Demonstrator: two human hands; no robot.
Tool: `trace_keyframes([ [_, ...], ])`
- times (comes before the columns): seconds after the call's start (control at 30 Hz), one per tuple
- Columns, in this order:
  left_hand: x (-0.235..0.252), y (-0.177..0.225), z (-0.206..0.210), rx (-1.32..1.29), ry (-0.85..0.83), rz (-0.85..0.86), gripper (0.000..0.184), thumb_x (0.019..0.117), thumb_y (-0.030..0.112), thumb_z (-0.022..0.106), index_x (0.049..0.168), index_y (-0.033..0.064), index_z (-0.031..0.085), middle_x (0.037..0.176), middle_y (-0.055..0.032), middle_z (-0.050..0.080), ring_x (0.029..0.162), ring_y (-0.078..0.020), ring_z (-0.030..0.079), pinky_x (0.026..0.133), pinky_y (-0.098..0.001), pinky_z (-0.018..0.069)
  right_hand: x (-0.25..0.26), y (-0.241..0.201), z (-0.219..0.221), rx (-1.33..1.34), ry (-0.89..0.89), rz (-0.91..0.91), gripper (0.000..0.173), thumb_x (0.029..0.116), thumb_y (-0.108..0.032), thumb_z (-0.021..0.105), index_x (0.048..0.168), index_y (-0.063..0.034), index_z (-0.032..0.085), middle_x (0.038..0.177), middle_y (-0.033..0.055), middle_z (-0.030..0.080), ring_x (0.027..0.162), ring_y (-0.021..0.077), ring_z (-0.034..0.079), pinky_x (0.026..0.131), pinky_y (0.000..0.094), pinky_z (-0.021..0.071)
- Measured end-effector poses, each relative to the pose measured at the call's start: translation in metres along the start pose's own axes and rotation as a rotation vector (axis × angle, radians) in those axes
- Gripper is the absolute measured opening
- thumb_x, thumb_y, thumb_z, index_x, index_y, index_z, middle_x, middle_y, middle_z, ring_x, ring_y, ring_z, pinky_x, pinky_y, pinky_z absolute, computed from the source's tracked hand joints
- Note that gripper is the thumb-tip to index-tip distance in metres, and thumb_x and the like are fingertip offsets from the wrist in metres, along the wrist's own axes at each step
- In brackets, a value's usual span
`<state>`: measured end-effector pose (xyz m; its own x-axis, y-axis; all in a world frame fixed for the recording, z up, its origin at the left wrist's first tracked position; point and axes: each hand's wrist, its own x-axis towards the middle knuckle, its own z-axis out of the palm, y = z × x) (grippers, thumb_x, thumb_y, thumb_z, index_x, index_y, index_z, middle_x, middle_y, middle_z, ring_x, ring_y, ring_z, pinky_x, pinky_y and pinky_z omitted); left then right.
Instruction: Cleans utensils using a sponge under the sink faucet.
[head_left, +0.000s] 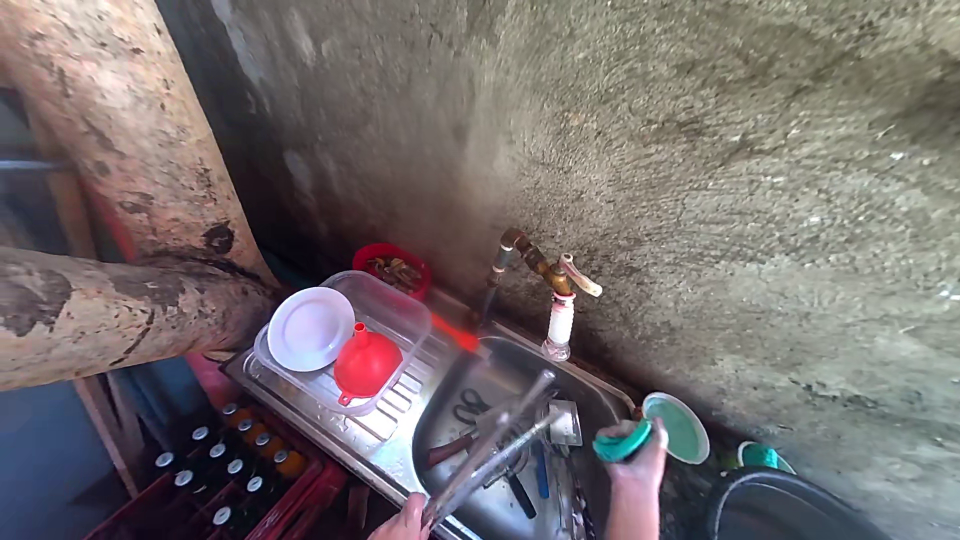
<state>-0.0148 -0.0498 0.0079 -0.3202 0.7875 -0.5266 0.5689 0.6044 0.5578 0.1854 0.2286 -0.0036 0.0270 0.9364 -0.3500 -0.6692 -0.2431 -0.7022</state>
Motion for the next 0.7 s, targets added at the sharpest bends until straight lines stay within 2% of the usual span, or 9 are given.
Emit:
trace_keyframes([
  [0.07, 0.010, 0.007, -0.003, -0.055, 0.047, -0.056, 0.041, 0.1115, 0.025, 0.039, 0.139, -0.0049, 0.045, 0.108, -0.0307, 0.068, 0.101, -0.0488, 0.069, 0.089, -0.0607, 0.0538, -0.024, -0.015, 0.016, -0.160, 0.056, -0.013, 0.045, 0.1116, -0.038, 0.029, 0.077, -0.0181, 0.050, 0.051, -0.0052, 0.052, 0.041, 0.0063, 0.053, 0.040, 0.0227, 0.0491],
  [0.17, 0.029, 0.021, -0.001, -0.119, 0.082, -0.081, 0.040, 0.1111, 0.023, 0.040, 0.143, -0.0015, 0.040, 0.104, -0.0279, 0.069, 0.097, -0.0457, 0.070, 0.087, -0.0589, 0.0547, -0.075, 0.006, 0.029, -0.376, -0.164, 0.112, 0.026, 0.1121, -0.021, 0.031, 0.104, -0.0093, 0.053, 0.061, -0.0047, 0.057, 0.041, 0.0009, 0.050, 0.036, 0.0163, 0.0434],
  [0.27, 0.043, 0.035, 0.009, -0.205, 0.065, -0.013, 0.044, 0.1105, 0.022, 0.042, 0.145, -0.0037, 0.036, 0.104, -0.0279, 0.067, 0.096, -0.0436, 0.069, 0.089, -0.0565, 0.0543, -0.109, 0.042, 0.050, -0.384, -0.210, 0.210, 0.037, 0.1137, -0.029, 0.027, 0.097, -0.0098, 0.054, 0.056, -0.0051, 0.055, 0.041, 0.0021, 0.051, 0.038, 0.0182, 0.0448],
  [0.37, 0.043, 0.046, 0.020, -0.294, 0.031, 0.021, 0.046, 0.1096, 0.021, 0.045, 0.146, -0.0058, 0.034, 0.104, -0.0283, 0.066, 0.095, -0.0430, 0.069, 0.088, -0.0564, 0.0537, -0.123, 0.070, 0.066, -0.333, -0.159, 0.206, 0.033, 0.1138, -0.031, 0.027, 0.103, -0.0085, 0.049, 0.058, -0.0036, 0.054, 0.042, 0.0048, 0.053, 0.039, 0.0209, 0.0479],
  [0.43, 0.041, 0.050, 0.029, -0.342, 0.041, 0.039, 0.045, 0.1090, 0.020, 0.045, 0.144, -0.0066, 0.035, 0.102, -0.0280, 0.066, 0.092, -0.0423, 0.069, 0.087, -0.0562, 0.0542, -0.127, 0.083, 0.071, -0.394, -0.087, 0.116, 0.027, 0.1131, -0.024, 0.028, 0.109, -0.0052, 0.047, 0.060, -0.0021, 0.053, 0.043, 0.0055, 0.054, 0.039, 0.0215, 0.0479],
  [0.5, 0.038, 0.054, 0.030, -0.364, 0.047, 0.040, 0.046, 0.1079, 0.017, 0.046, 0.146, -0.0078, 0.034, 0.105, -0.0293, 0.066, 0.096, -0.0430, 0.069, 0.089, -0.0560, 0.0537, -0.127, 0.096, 0.063, -0.550, -0.057, -0.088, 0.026, 0.1094, -0.015, 0.033, 0.109, 0.0036, 0.051, 0.067, 0.0003, 0.055, 0.051, 0.0049, 0.056, 0.049, 0.0219, 0.0506],
  [0.57, 0.034, 0.057, 0.026, -0.358, 0.057, 0.045, 0.048, 0.1062, 0.014, 0.047, 0.146, -0.0081, 0.033, 0.105, -0.0296, 0.066, 0.098, -0.0435, 0.069, 0.090, -0.0564, 0.0537, -0.130, 0.105, 0.048, -0.726, -0.136, -0.281, 0.025, 0.1013, -0.006, 0.044, 0.111, 0.0135, 0.056, 0.082, 0.0079, 0.061, 0.071, 0.0056, 0.061, 0.068, 0.0226, 0.0542],
  [0.63, 0.032, 0.055, 0.024, -0.351, 0.086, 0.080, 0.047, 0.1040, 0.011, 0.048, 0.144, -0.0099, 0.035, 0.104, -0.0295, 0.066, 0.098, -0.0431, 0.069, 0.090, -0.0566, 0.0540, -0.131, 0.112, 0.031, -0.916, -0.277, -0.400, 0.033, 0.0902, -0.001, 0.059, 0.116, 0.0202, 0.059, 0.099, 0.0219, 0.068, 0.092, 0.0171, 0.067, 0.088, 0.0306, 0.0545],
  [0.7, 0.034, 0.051, 0.023, -0.353, 0.086, 0.091, 0.046, 0.1037, 0.011, 0.049, 0.142, -0.0108, 0.036, 0.103, -0.0291, 0.066, 0.097, -0.0418, 0.068, 0.090, -0.0554, 0.0538, -0.127, 0.111, 0.023, -1.124, -0.403, -0.469, 0.041, 0.0841, -0.003, 0.070, 0.117, 0.0199, 0.061, 0.109, 0.0297, 0.069, 0.106, 0.0326, 0.068, 0.099, 0.0440, 0.0530],
])
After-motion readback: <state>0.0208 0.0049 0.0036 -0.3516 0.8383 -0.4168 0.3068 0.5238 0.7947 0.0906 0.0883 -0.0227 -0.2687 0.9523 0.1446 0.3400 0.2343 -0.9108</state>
